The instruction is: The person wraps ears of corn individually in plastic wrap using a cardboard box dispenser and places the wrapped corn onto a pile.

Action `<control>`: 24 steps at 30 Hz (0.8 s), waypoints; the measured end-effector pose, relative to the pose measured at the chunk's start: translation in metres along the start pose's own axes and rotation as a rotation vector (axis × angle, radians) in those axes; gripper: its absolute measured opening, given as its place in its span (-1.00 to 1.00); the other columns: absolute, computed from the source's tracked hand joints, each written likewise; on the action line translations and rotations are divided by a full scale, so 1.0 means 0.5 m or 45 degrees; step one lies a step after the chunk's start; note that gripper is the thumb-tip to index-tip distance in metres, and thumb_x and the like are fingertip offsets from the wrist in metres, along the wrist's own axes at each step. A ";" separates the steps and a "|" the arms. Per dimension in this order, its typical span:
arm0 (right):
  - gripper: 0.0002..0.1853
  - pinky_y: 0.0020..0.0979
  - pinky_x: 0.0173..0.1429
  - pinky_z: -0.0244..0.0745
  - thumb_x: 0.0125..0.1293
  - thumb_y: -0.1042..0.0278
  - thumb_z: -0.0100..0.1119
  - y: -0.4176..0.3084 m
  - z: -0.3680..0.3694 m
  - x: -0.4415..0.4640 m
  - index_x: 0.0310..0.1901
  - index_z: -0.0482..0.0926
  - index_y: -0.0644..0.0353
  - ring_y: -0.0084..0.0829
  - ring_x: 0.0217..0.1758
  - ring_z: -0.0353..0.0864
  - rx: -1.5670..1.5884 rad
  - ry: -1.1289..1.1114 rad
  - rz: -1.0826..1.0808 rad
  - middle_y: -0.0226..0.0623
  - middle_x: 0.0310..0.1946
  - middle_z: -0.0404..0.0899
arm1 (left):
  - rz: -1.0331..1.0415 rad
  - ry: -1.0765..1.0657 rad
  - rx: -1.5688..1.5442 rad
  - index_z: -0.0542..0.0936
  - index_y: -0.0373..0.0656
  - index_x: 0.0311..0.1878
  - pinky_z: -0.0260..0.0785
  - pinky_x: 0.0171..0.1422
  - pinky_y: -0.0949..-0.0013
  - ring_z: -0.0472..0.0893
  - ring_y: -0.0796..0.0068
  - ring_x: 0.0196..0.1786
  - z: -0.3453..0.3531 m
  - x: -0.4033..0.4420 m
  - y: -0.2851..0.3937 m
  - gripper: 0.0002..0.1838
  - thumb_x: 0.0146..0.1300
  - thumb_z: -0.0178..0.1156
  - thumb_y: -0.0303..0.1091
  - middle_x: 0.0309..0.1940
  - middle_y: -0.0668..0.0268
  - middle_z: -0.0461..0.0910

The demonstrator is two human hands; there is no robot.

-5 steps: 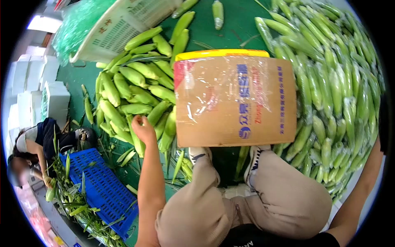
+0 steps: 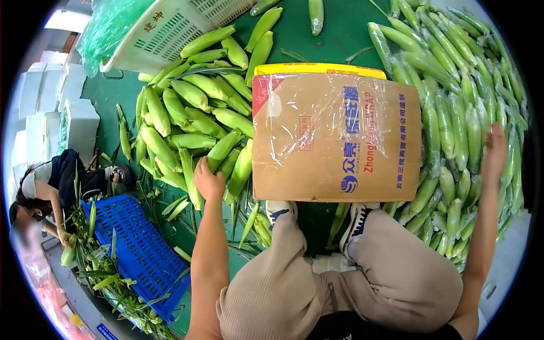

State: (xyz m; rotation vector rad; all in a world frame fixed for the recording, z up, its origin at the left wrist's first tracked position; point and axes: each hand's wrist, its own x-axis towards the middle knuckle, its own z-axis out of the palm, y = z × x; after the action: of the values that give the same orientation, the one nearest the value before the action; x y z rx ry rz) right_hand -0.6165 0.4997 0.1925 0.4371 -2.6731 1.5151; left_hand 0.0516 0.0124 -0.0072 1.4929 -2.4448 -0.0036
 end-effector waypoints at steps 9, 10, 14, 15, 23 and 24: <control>-0.45 -0.29 0.04 0.58 0.37 0.39 0.35 -0.173 0.261 -0.313 0.39 0.51 0.03 -0.37 -0.10 0.67 -0.106 -1.119 -0.299 -0.32 -0.08 0.69 | -0.393 -0.490 -0.592 0.54 -0.41 0.14 0.51 0.09 0.19 0.58 0.14 -0.09 -0.020 0.041 -0.031 -0.39 -0.10 0.24 -0.46 0.03 -0.01 0.57; -0.41 -0.25 0.05 0.57 0.35 0.37 0.37 -0.166 0.271 -0.298 0.42 0.49 -0.03 -0.31 -0.10 0.67 -0.283 -1.101 -0.560 -0.31 -0.11 0.67 | -0.511 -0.354 -1.079 0.46 -0.35 0.34 0.52 -0.01 0.31 0.58 0.28 -0.09 -0.029 0.027 -0.026 -0.25 -0.08 0.19 -0.52 0.16 0.06 0.53; -0.31 -0.17 0.12 0.52 0.24 0.31 0.43 -0.193 0.326 -0.287 0.44 0.51 -0.19 -0.16 -0.04 0.59 -0.557 -1.168 -0.724 -0.26 -0.09 0.67 | -0.335 -0.222 -1.353 0.39 -0.25 0.47 0.42 0.32 0.23 0.56 0.24 0.20 -0.247 0.110 0.265 -0.11 -0.11 0.18 -0.68 0.23 0.10 0.51; -0.38 -0.20 0.13 0.50 0.29 0.27 0.40 -0.174 0.346 -0.282 0.42 0.55 -0.23 -0.20 -0.02 0.58 -0.527 -1.146 -0.738 -0.30 -0.14 0.66 | -0.038 -0.221 -1.285 0.42 -0.22 0.46 0.43 0.31 0.23 0.58 0.20 0.18 -0.263 0.135 0.324 -0.14 -0.08 0.20 -0.67 0.21 0.10 0.53; -0.78 -0.20 -0.02 0.55 0.42 0.25 0.26 -0.107 0.398 -0.258 0.06 0.68 -0.06 -0.18 -0.12 0.64 -0.394 -1.081 -1.217 -0.25 -0.33 0.61 | 0.911 -0.352 -0.298 0.60 0.01 0.30 0.51 0.22 0.05 0.58 -0.01 0.14 -0.228 0.216 0.637 -0.30 -0.04 0.36 -0.49 0.05 0.18 0.63; -0.82 -0.21 -0.02 0.55 0.43 0.28 0.25 -0.104 0.394 -0.271 0.02 0.68 -0.03 -0.17 -0.13 0.65 -0.333 -1.056 -1.195 -0.24 -0.33 0.62 | 0.910 -0.371 -0.313 0.60 0.00 0.30 0.51 0.23 0.05 0.58 -0.01 0.14 -0.221 0.217 0.645 -0.30 -0.04 0.35 -0.49 0.05 0.18 0.63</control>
State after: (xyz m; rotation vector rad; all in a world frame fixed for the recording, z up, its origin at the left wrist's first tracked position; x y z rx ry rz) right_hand -0.4523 0.3383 0.1102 2.2528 -2.3168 0.7441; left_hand -0.2502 0.0837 0.1710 0.4936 -2.9372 -0.3841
